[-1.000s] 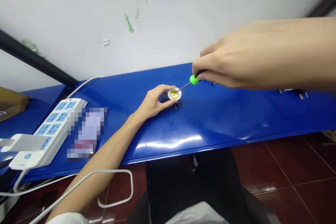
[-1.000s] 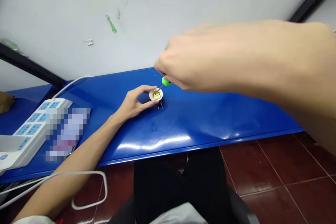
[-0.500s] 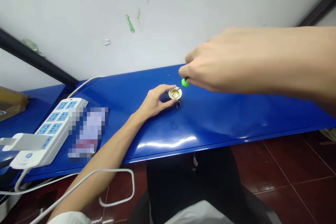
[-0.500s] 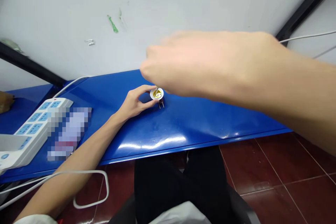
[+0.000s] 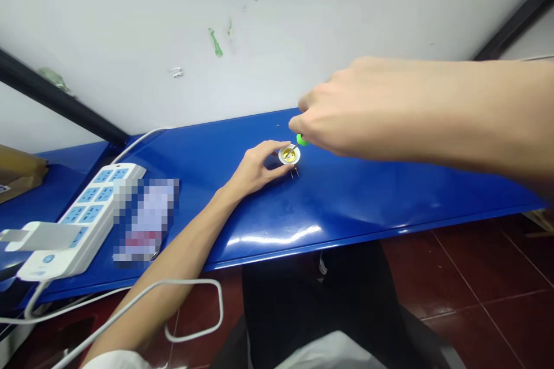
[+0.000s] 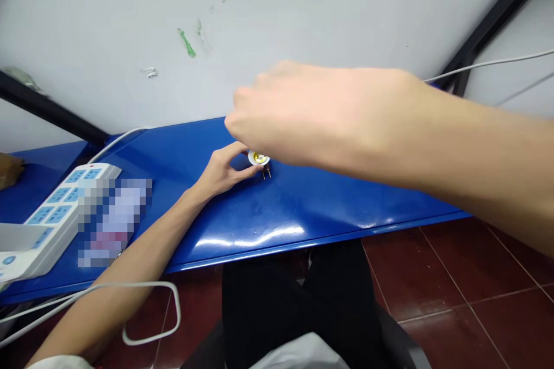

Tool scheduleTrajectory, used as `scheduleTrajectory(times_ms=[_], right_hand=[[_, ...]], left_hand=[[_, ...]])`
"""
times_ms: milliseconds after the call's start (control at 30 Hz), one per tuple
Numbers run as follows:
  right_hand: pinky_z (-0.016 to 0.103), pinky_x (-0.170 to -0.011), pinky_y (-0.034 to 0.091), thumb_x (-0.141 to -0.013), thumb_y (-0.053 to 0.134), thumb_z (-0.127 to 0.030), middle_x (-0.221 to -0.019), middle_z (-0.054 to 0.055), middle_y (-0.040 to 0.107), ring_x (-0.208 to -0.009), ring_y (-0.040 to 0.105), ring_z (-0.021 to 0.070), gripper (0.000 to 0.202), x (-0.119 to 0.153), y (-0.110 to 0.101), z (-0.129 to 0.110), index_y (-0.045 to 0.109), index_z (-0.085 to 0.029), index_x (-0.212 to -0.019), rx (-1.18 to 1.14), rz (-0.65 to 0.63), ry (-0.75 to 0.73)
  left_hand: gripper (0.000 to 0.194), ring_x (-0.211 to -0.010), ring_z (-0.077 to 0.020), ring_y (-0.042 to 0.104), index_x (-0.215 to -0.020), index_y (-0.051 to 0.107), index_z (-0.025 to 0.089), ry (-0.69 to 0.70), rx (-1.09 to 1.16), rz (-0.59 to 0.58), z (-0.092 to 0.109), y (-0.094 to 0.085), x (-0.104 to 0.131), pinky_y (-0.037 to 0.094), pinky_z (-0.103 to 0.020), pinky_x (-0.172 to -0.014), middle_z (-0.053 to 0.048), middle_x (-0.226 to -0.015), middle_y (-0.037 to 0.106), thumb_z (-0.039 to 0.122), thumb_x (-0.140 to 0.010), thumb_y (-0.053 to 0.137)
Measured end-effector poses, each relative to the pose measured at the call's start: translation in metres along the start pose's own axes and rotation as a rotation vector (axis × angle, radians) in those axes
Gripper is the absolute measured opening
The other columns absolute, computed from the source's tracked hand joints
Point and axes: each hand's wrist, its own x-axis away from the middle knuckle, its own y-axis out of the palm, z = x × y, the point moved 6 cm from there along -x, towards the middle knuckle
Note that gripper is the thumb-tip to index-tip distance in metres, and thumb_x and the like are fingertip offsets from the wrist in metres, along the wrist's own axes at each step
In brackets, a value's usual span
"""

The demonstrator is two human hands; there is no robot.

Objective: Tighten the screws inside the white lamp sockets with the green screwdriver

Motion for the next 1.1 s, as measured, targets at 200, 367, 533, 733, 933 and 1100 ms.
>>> scheduleTrajectory(times_ms=[200,367,533,733,933,1100], right_hand=[[0.033,-0.055,0.028,-0.077,0.065,-0.011,-0.064,0.002,0.064,-0.052,0.046,0.0131,0.014,0.001,-0.003,-0.016,0.063,-0.022,-0.069,0.287,-0.021,-0.044],[0.031,-0.055,0.028,-0.083,0.057,-0.009,-0.065,0.001,0.063,-0.050,0.044,0.0105,0.016,-0.001,-0.004,-0.019,0.063,-0.020,-0.072,0.271,-0.006,-0.078],[0.031,-0.056,0.026,-0.081,0.058,-0.008,-0.067,0.001,0.062,-0.052,0.046,0.0102,0.013,-0.001,-0.003,-0.024,0.062,-0.019,-0.076,0.292,-0.004,-0.112],[0.031,-0.056,0.027,-0.082,0.056,-0.003,-0.068,0.002,0.058,-0.057,0.049,0.0124,0.018,-0.003,-0.006,-0.036,0.065,-0.019,-0.083,0.396,-0.063,-0.054],[0.029,-0.059,0.032,-0.093,0.057,-0.013,-0.082,0.002,0.065,-0.070,0.061,0.0136,0.015,-0.003,-0.007,-0.041,0.071,-0.018,-0.095,0.435,-0.142,0.019],[0.033,-0.069,0.045,-0.101,0.054,-0.023,-0.105,0.004,0.070,-0.089,0.069,0.0203,0.029,0.000,-0.009,-0.041,0.071,-0.022,-0.125,0.444,-0.132,0.052]], left_hand=[[0.043,-0.111,-0.0249,0.077,-0.125,0.076,0.020,-0.023,-0.009,-0.007,-0.002,0.000,-0.001,0.061,-0.037,-0.103,-0.010,-0.122,0.081,0.040,-0.088,0.081],[0.040,-0.113,-0.0254,0.078,-0.123,0.077,0.019,-0.004,0.007,-0.003,-0.001,0.000,-0.001,0.061,-0.037,-0.104,-0.010,-0.123,0.081,0.039,-0.088,0.080],[0.035,-0.110,-0.0256,0.078,-0.117,0.078,0.019,-0.017,0.008,-0.009,-0.001,0.000,0.000,0.061,-0.039,-0.104,-0.010,-0.118,0.082,0.039,-0.088,0.080],[0.035,-0.105,-0.0254,0.079,-0.114,0.078,0.018,-0.041,0.012,-0.010,-0.002,0.000,-0.001,0.062,-0.038,-0.101,-0.009,-0.114,0.083,0.040,-0.087,0.080],[0.037,-0.100,-0.0241,0.080,-0.116,0.078,0.017,0.009,0.013,0.030,-0.001,0.000,-0.002,0.064,-0.035,-0.094,-0.009,-0.110,0.084,0.034,-0.084,0.083],[0.039,-0.106,-0.0245,0.080,-0.121,0.078,0.019,0.003,0.037,0.043,0.000,0.000,-0.003,0.064,-0.035,-0.097,-0.008,-0.116,0.083,0.032,-0.084,0.084]])
